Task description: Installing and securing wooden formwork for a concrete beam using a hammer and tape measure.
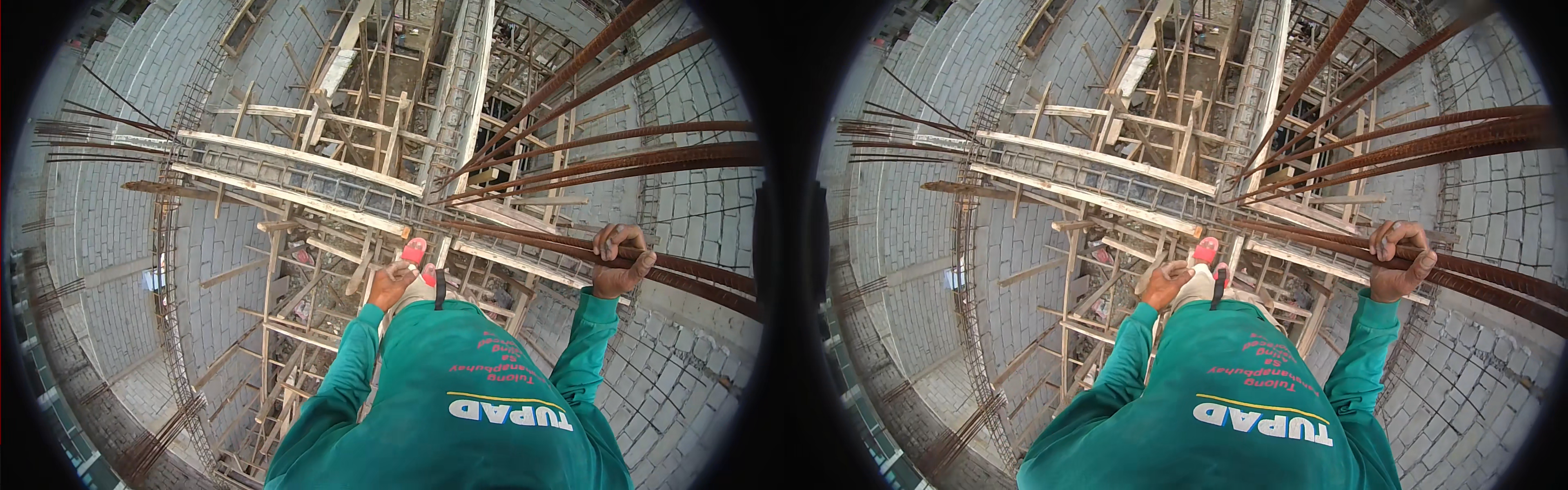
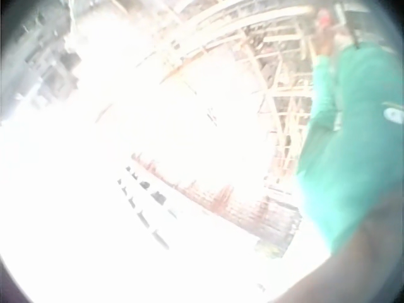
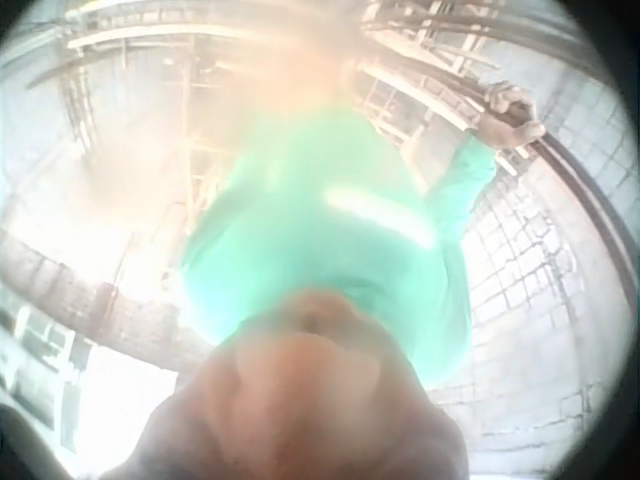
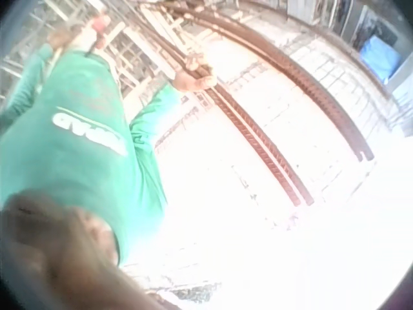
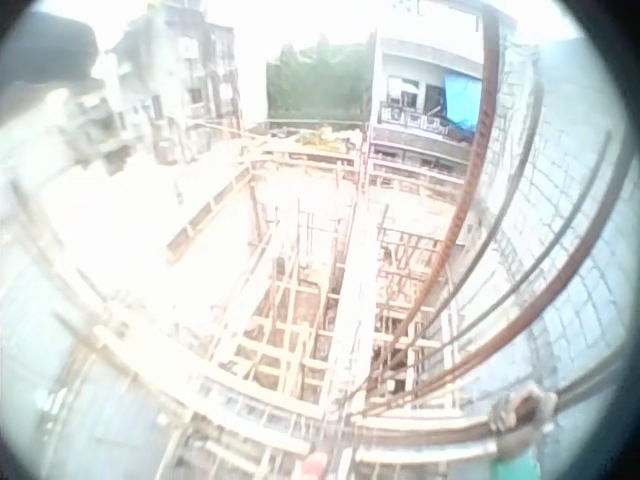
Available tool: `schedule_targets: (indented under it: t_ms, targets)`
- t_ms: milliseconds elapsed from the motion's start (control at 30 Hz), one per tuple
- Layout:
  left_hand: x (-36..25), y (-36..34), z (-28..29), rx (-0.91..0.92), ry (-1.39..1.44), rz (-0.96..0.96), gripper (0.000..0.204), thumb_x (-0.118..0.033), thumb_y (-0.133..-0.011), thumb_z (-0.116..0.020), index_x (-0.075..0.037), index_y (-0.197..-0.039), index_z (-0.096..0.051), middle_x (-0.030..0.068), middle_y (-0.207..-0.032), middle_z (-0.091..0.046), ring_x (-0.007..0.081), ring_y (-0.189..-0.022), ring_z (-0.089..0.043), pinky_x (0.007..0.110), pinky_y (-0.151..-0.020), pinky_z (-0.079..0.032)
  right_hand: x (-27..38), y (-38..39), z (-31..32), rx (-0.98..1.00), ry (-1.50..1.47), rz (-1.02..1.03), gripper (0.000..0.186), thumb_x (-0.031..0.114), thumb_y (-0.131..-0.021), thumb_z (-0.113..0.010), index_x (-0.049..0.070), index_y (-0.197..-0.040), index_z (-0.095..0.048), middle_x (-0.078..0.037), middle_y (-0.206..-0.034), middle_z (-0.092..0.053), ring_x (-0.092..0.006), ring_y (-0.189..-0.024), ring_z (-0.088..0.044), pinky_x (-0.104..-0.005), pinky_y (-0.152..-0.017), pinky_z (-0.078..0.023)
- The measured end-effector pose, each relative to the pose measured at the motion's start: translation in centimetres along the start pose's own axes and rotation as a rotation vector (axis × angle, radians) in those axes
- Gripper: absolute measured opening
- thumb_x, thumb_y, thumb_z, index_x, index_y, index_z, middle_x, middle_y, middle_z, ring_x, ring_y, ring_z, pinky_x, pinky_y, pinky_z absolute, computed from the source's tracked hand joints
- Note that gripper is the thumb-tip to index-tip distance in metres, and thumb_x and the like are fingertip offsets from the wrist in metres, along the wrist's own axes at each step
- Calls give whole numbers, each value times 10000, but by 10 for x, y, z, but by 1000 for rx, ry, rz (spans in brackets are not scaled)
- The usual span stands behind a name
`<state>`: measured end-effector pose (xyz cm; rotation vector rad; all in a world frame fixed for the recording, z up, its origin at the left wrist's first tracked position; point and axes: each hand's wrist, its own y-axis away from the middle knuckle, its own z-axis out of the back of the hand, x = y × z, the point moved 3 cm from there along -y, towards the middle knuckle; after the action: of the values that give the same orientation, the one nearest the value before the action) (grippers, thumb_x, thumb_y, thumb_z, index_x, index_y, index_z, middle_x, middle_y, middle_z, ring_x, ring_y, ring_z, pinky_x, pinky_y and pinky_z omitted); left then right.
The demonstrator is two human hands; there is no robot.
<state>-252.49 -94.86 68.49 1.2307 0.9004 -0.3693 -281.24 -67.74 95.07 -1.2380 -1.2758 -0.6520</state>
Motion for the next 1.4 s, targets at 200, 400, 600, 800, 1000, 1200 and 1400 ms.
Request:
schedule_targets:
  t_ms: [200, 400, 600, 800, 1000, 1200, 1400]
  targets:
    - [-204, 123, -11, 912, 428, -461, 551, -226, -832, -863, 27, -1276, -657, 129, -1144, -675, 225, -1059, -645, 370, -947, -530, 0, -1, -2, -13, 10, -15, 713, 732, -971, -434, 39, -836, -531, 9, -594, -442, -113, -565, -408, -274, -534, -375]
    - [-252, 197, -6, 1252, 668, -1056, 287, -190, -864, -823, -38, -1066, -688, 81, -1065, -650, 221, -957, -626, 381, -830, -481, 3, 1, -21, 24, 10, -14, 685, 696, -997, -410, 44, -828, -531, 8, -592, -434, -113, -566, -398, -278, -540, -346]
    - [-266, 211, 27, 658, 263, -1151, 253, -197, -877, -814, -74, -1045, -670, 80, -1036, -654, 261, -869, -621, 422, -839, -460, 11, 21, -24, -61, 43, 3, 663, 660, -1016, -393, 39, -829, -532, 6, -590, -430, -113, -562, -399, -273, -535, -357]
    - [-300, 226, 20, 184, 769, -1262, 107, -74, -887, -709, -29, -927, -620, 158, -887, -645, 240, -687, -597, 401, -645, -472, 9, 25, -36, -130, 19, 18, 631, 623, -1025, -417, 38, -820, -535, 6, -594, -416, -117, -561, -403, -268, -536, -360]
    - [-317, 235, -29, 745, 1017, -1192, 184, -95, -889, -756, -24, -971, -607, 134, -880, -650, 252, -765, -612, 447, -818, -499, 11, 22, -52, -229, 45, 37, 628, 622, -1013, -456, 35, -810, -545, 6, -596, -418, -111, -549, -394, -271, -540, -369]
    - [-325, 271, -59, 1345, 1164, -1131, 265, -237, -995, -661, 10, -1039, -576, 105, -960, -591, 255, -803, -587, 364, -728, -489, 13, 21, -32, -186, -21, 27, 602, 617, -1003, -494, 49, -815, -554, 15, -602, -422, -97, -540, -395, -254, -542, -378]
    - [-313, 259, -20, 1351, 427, -1125, 183, -242, -1019, -613, -62, -1044, -627, 88, -945, -622, 194, -758, -598, 349, -662, -480, 8, 28, -34, -185, -35, 57, 558, 571, -1036, -465, 62, -816, -528, 19, -615, -420, -82, -550, -401, -241, -536, -362]
